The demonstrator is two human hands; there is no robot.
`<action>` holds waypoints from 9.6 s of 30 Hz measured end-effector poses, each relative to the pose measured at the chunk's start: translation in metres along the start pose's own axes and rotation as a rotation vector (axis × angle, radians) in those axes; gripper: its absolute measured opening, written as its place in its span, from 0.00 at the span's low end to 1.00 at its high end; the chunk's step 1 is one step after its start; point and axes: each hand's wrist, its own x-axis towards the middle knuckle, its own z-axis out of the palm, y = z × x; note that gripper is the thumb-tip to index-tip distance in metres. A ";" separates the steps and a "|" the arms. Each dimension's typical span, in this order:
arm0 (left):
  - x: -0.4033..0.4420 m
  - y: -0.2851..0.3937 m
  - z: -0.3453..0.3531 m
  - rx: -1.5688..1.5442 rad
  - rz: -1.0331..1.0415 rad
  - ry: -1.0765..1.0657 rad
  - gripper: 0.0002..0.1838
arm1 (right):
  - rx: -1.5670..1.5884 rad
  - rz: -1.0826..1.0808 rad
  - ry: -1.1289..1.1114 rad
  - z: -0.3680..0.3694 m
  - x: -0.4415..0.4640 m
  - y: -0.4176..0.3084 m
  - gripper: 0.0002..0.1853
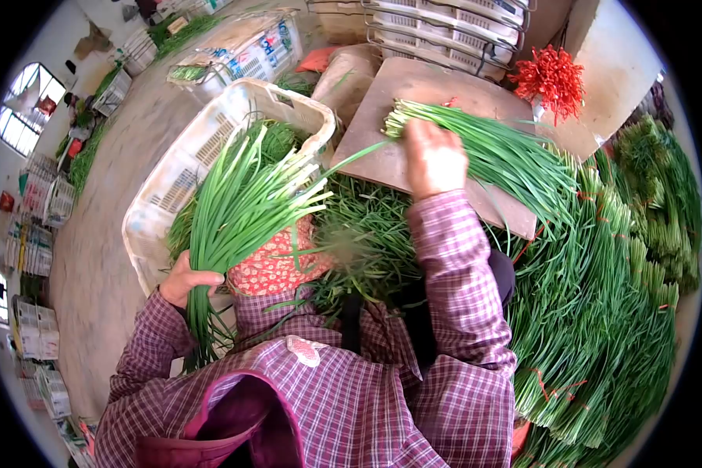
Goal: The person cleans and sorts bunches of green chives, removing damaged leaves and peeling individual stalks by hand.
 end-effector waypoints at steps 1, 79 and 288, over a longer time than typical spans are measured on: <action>-0.002 -0.001 -0.004 -0.005 0.003 0.009 0.20 | -0.090 0.087 -0.010 -0.009 -0.002 0.014 0.05; 0.044 -0.029 0.023 -0.144 0.205 -0.551 0.30 | 0.255 -0.243 -0.191 -0.001 -0.006 -0.100 0.06; 0.073 0.167 0.000 -0.723 0.746 -0.347 0.09 | 1.275 -0.097 -0.689 -0.033 0.000 -0.152 0.53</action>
